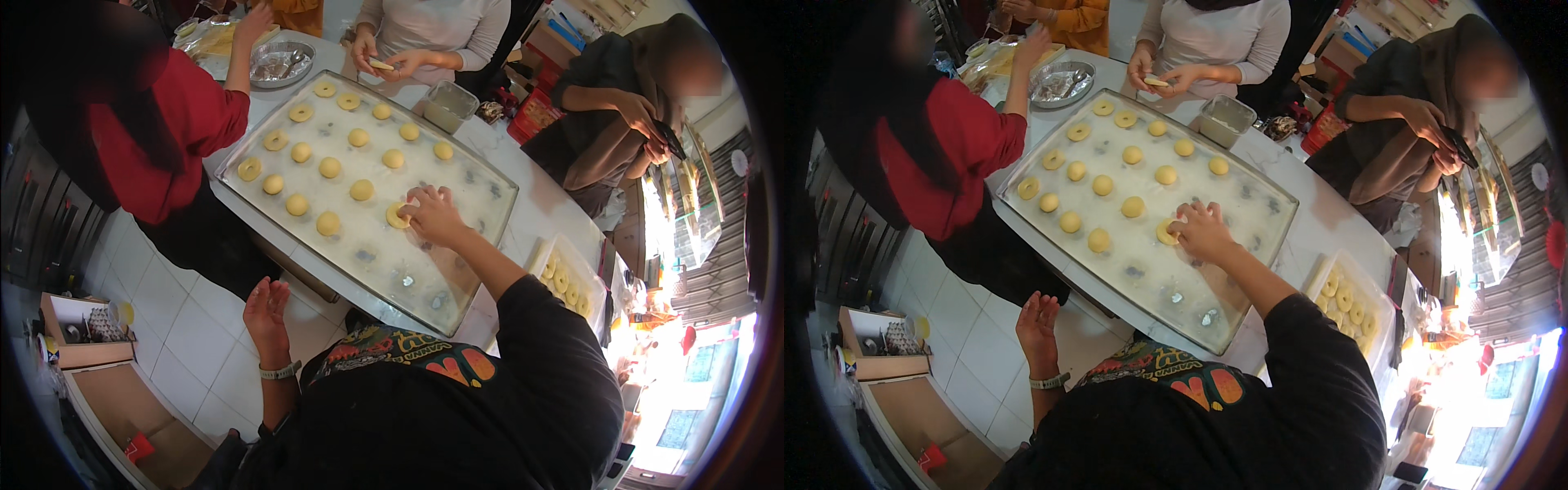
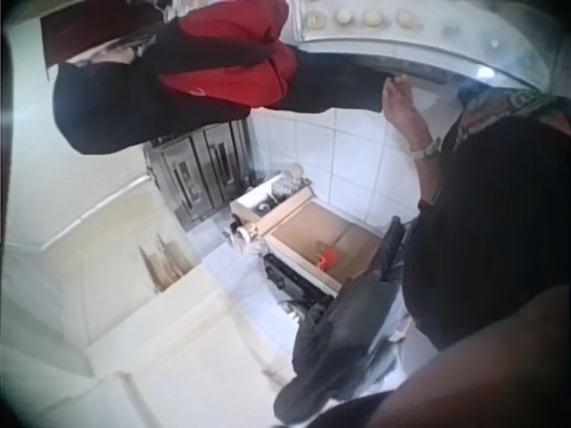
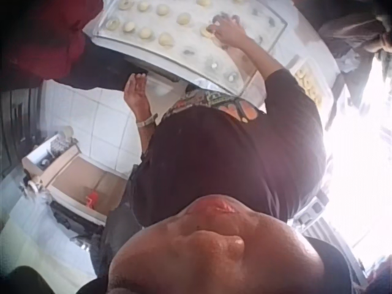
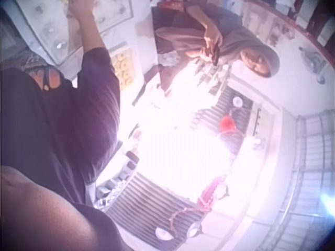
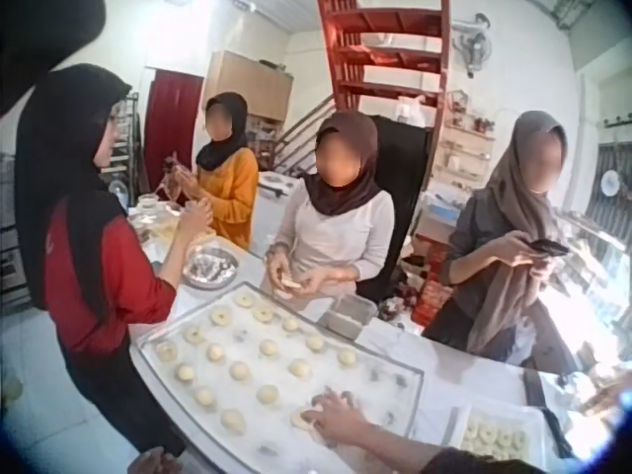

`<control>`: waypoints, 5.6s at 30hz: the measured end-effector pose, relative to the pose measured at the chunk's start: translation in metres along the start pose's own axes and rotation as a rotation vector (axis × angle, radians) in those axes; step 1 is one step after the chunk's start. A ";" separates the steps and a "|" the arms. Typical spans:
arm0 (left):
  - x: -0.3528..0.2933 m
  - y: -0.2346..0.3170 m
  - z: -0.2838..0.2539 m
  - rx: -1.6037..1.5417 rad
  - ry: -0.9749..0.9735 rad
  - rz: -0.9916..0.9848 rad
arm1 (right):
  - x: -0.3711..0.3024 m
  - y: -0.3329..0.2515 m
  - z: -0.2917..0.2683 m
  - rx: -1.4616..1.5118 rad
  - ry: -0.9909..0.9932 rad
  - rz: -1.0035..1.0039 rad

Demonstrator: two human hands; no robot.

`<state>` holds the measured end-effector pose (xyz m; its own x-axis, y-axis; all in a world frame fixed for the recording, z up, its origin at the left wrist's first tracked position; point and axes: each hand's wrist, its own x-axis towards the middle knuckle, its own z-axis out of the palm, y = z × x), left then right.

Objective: The person shapes dough into rings and places them into a container, while other workers shape dough into balls on a tray at the same bakery counter.

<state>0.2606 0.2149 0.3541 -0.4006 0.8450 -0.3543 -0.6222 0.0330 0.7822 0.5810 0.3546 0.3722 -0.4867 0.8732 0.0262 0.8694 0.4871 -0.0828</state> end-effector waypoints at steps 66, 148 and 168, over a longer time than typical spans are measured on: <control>-0.343 -0.090 0.022 0.061 -0.644 -0.198 | -0.389 -0.158 -0.072 1.158 0.355 0.055; -0.389 -0.131 0.031 0.150 -0.572 -0.224 | -0.433 -0.116 -0.068 1.368 0.055 0.043; -0.300 -0.099 0.053 0.299 -0.723 -0.466 | -0.393 -0.130 -0.058 1.312 0.263 0.432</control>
<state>0.4783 -0.0138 0.4100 0.4298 0.8368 -0.3390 -0.3750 0.5070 0.7761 0.6647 -0.0509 0.4307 -0.0482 0.9965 -0.0689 0.1617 -0.0603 -0.9850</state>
